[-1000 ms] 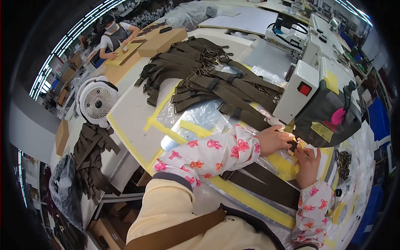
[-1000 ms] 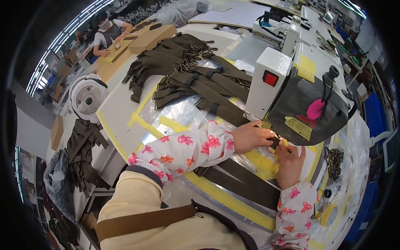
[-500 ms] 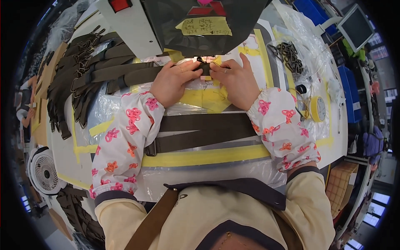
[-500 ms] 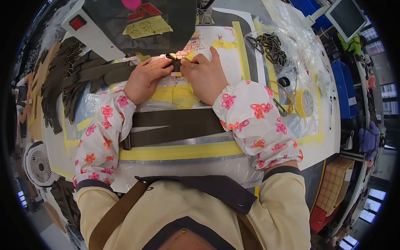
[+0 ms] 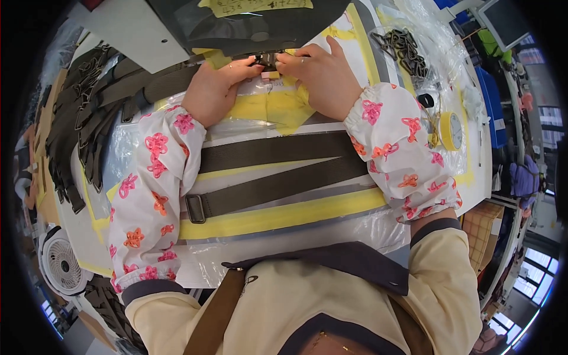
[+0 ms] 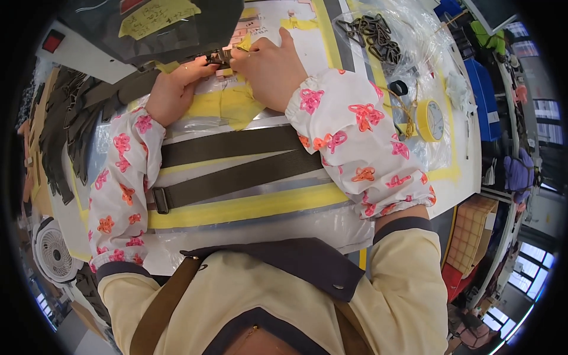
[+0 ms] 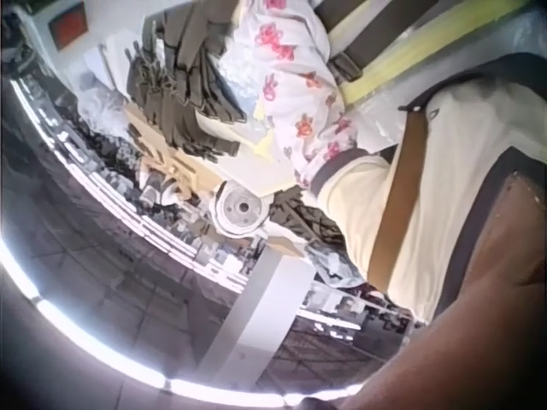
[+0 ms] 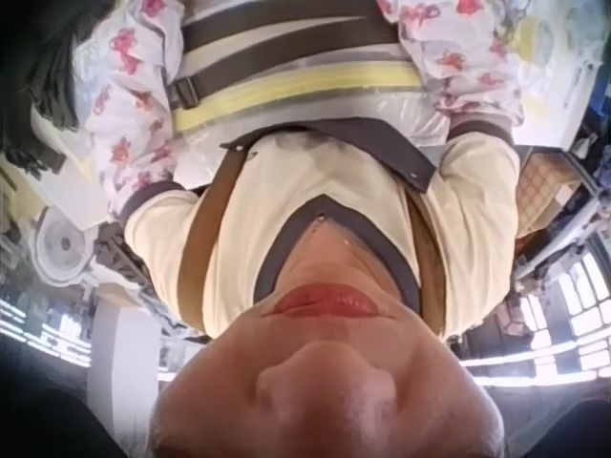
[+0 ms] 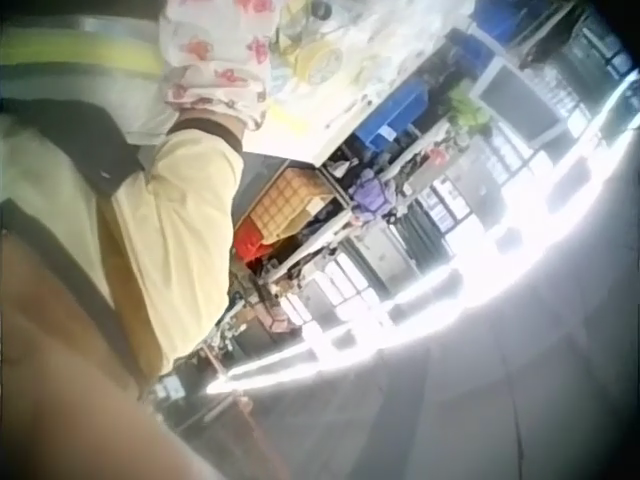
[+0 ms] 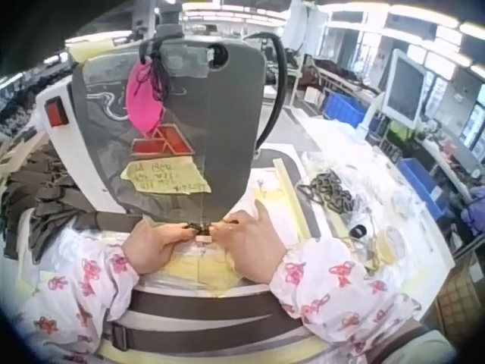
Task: The person is assembling nylon straps by attaching metal hardware and sewing them together.
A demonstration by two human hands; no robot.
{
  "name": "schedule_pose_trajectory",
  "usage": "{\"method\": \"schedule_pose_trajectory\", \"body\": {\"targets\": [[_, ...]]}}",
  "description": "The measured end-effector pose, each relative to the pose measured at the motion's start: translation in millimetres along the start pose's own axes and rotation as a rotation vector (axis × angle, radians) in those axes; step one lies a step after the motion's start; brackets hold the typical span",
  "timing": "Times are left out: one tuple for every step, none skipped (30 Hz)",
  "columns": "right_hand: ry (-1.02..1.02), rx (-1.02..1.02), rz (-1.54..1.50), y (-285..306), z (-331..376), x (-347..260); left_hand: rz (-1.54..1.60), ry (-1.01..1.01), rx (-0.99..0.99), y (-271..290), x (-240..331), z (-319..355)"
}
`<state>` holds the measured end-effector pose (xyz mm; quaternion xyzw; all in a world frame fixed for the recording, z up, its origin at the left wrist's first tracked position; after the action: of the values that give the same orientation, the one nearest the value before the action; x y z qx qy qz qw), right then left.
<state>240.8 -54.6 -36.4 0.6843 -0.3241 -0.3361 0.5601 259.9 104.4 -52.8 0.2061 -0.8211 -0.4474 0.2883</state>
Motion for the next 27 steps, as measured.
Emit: {"method": "schedule_pose_trajectory", "body": {"targets": [[0.009,0.027,-0.010,0.1,-1.7,0.8,0.001,0.025,0.005,1.8,-2.5,-0.6],[0.020,0.052,-0.019,0.7,-3.3,1.1,0.004,0.050,0.012,2.6,-4.9,-1.3],[-0.004,0.052,-0.030,0.4,-4.3,1.3,0.042,0.124,-0.006,0.7,-8.4,-0.5],[-0.011,0.045,-0.024,-0.6,-3.2,2.3,0.053,0.120,-0.004,1.4,-9.0,-0.6],[0.001,0.056,-0.061,-1.0,-1.9,1.0,0.019,0.096,-0.048,2.6,-8.3,1.1],[0.014,0.067,-0.100,-1.5,-0.9,0.4,-0.017,0.073,-0.092,2.3,-7.3,1.6],[0.016,0.062,-0.100,-2.6,-0.9,1.3,-0.013,0.077,-0.091,2.6,-6.4,0.4],[0.016,0.083,-0.051,-3.1,-2.0,2.5,-0.025,0.096,-0.107,1.6,-7.0,-1.4],[0.017,0.105,-0.002,-3.5,-2.9,3.1,-0.039,0.116,-0.122,0.3,-7.7,-3.0],[0.020,0.104,-0.004,-4.7,-2.7,3.8,-0.039,0.119,-0.123,-1.2,-7.9,-4.2],[0.022,0.127,-0.008,-5.7,-0.2,3.9,-0.014,0.092,-0.046,-0.3,-5.6,-4.1],[0.025,0.151,-0.012,-6.6,1.6,3.1,0.009,0.064,0.031,2.0,-3.6,-3.2],[0.028,0.150,-0.015,-8.7,2.2,1.0,0.007,0.068,0.029,2.1,-3.3,-1.4],[0.016,0.167,-0.060,-7.7,3.5,2.3,0.000,0.083,0.013,1.9,-2.2,-2.8],[0.004,0.185,-0.105,-6.1,4.5,3.8,-0.007,0.098,-0.002,1.7,-1.1,-4.4],[0.006,0.186,-0.110,-4.2,5.3,5.3,-0.010,0.100,-0.005,1.6,0.6,-6.3],[0.012,0.169,-0.106,-3.9,5.3,4.3,-0.012,0.098,-0.006,1.7,1.3,-5.2],[0.018,0.152,-0.102,-3.8,5.2,3.2,-0.015,0.096,-0.008,1.8,1.9,-4.3],[0.023,0.154,-0.106,-3.1,5.1,1.8,-0.020,0.099,-0.008,2.1,2.2,-3.6],[0.017,0.152,-0.102,-2.5,4.8,1.5,-0.045,0.099,-0.024,1.2,1.8,-4.1],[0.011,0.149,-0.099,-2.5,5.0,1.3,-0.069,0.098,-0.039,0.1,1.6,-4.0],[0.013,0.150,-0.101,-3.0,6.8,0.3,-0.072,0.100,-0.040,-0.3,2.5,-2.2],[0.028,0.149,-0.140,-2.9,9.3,-0.8,-0.140,0.080,-0.073,-1.8,5.4,-0.6],[0.044,0.147,-0.179,-2.7,11.8,-1.9,-0.207,0.060,-0.106,-3.0,8.3,0.8],[0.045,0.146,-0.180,-1.5,13.9,-2.7,-0.194,-0.024,-0.102,-0.4,13.8,0.2],[0.048,0.130,-0.188,-1.3,15.8,-5.0,-0.195,-0.020,-0.104,0.0,14.3,-0.3],[0.051,0.114,-0.196,-2.2,17.1,-6.4,-0.264,-0.152,-0.067,0.4,22.3,-0.8]]}}
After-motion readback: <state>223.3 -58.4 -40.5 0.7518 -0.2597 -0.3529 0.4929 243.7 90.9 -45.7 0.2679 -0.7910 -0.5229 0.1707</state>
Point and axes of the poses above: each hand's wrist, its own z-axis away from the middle knuckle, its own y-axis out of the back of the hand, x = y × z, the point moved 5 cm from there along -z, towards the middle knuckle, and after that the axes turned 6 degrees about -z, right-handed, at the moved point
